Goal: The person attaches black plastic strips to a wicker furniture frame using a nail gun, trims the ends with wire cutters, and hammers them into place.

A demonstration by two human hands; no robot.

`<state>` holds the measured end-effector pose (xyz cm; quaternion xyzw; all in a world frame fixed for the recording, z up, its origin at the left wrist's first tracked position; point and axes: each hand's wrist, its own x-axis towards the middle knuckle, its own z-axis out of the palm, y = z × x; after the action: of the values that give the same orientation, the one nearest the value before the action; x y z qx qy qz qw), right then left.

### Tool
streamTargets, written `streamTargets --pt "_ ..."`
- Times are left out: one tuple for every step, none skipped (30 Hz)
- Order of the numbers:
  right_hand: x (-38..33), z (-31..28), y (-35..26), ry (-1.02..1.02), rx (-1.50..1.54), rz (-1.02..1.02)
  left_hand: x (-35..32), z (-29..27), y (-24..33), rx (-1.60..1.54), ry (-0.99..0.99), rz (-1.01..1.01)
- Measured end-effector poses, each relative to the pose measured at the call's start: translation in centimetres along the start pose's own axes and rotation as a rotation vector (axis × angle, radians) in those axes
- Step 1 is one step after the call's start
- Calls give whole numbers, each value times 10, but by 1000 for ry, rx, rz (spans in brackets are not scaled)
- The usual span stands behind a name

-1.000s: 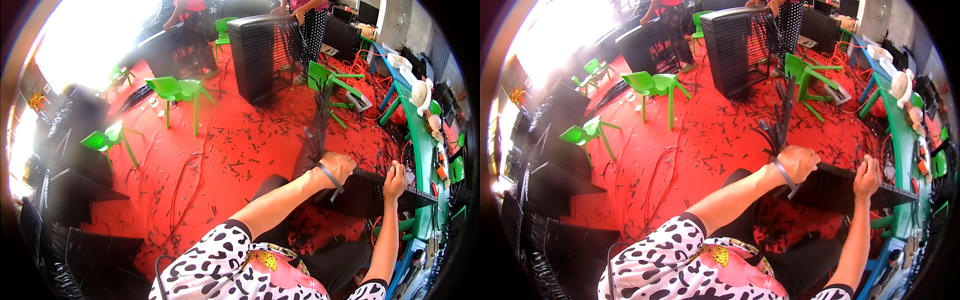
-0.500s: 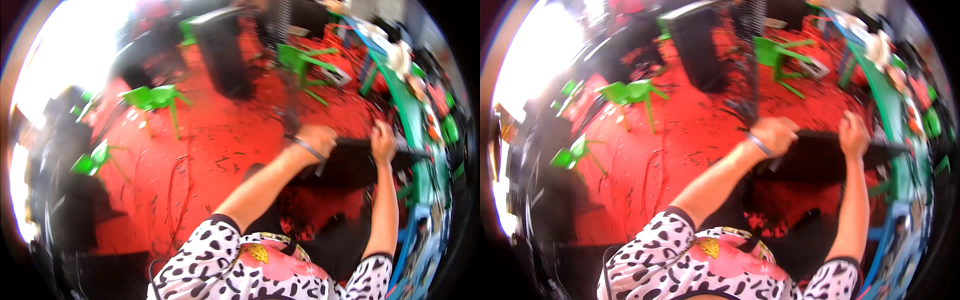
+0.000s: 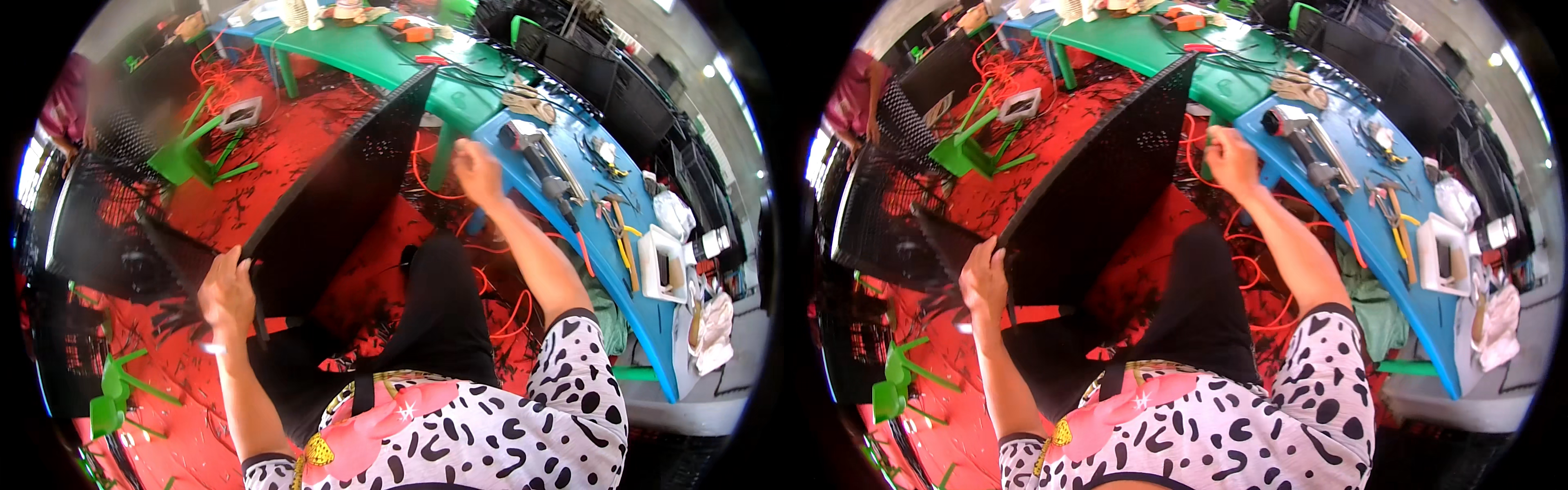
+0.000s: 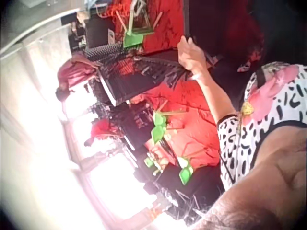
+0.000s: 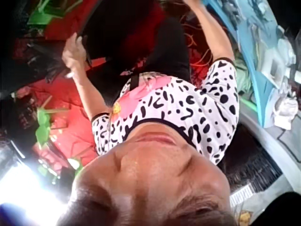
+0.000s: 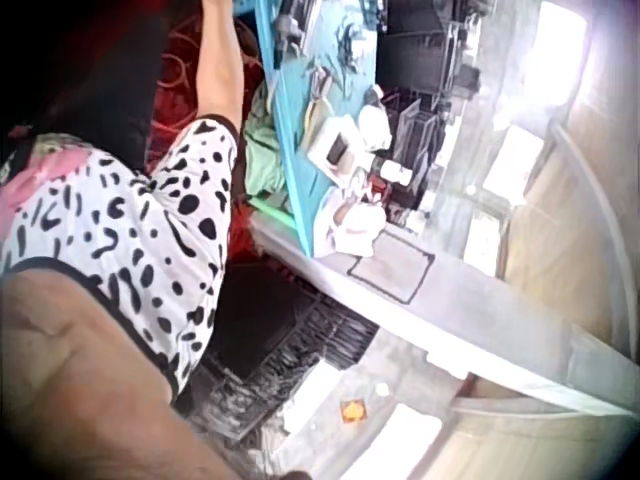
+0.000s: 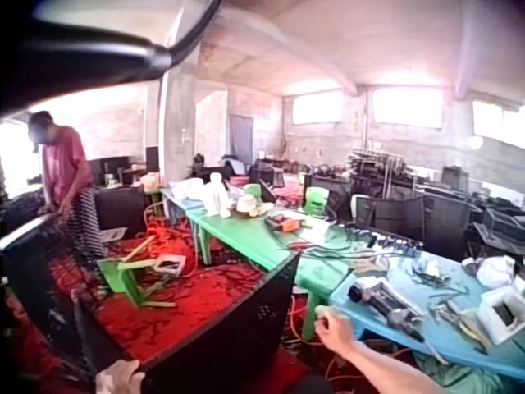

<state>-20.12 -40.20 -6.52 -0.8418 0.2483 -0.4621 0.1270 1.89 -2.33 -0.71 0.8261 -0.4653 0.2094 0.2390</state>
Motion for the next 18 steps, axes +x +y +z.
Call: streamTargets --pt "0 -19 17 34 -27 46 -2 1 1 5 10 10" --pt "-2 -36 39 61 -149 25 -4 -1 5 -4 27 34" --pt "1 -53 48 25 -245 45 -7 -4 6 -23 35 28" --pt "3 -70 63 -9 -300 81 -8 -6 7 -34 29 16" --pt "6 -82 74 -56 -345 165 -10 -8 6 -39 22 -1" --pt "7 -90 87 -77 -429 246 -11 -10 6 -37 17 2" --pt "8 -96 95 -97 -516 328 -11 -10 5 -43 15 3" --pt "8 -98 100 -96 -517 333 -10 -9 4 -47 14 3" --pt "9 -101 105 -156 -615 376 -9 -9 5 -46 12 7" --pt "12 -105 104 -219 -711 417 -9 -9 5 -51 -11 -17" --pt "18 -106 99 -221 -709 419 -9 -8 6 -56 -33 -42" --pt "25 -105 92 -330 -705 555 -9 -6 5 -63 -34 -39" --pt "28 -106 86 -446 -697 692 -9 -6 5 -59 -41 -42" --pt "31 -106 86 -454 -693 692 -9 -7 5 -65 -32 -39" --pt "35 -104 87 -512 -707 756 -9 -7 6 -70 -23 -37" --pt "37 -99 88 -574 -716 820 -10 -11 5 -61 -30 -42" --pt "39 -96 97 -583 -715 815 -10 -12 7 -66 -34 -52" --pt "40 -94 112 -617 -738 796 -10 -13 9 -69 -38 -63"
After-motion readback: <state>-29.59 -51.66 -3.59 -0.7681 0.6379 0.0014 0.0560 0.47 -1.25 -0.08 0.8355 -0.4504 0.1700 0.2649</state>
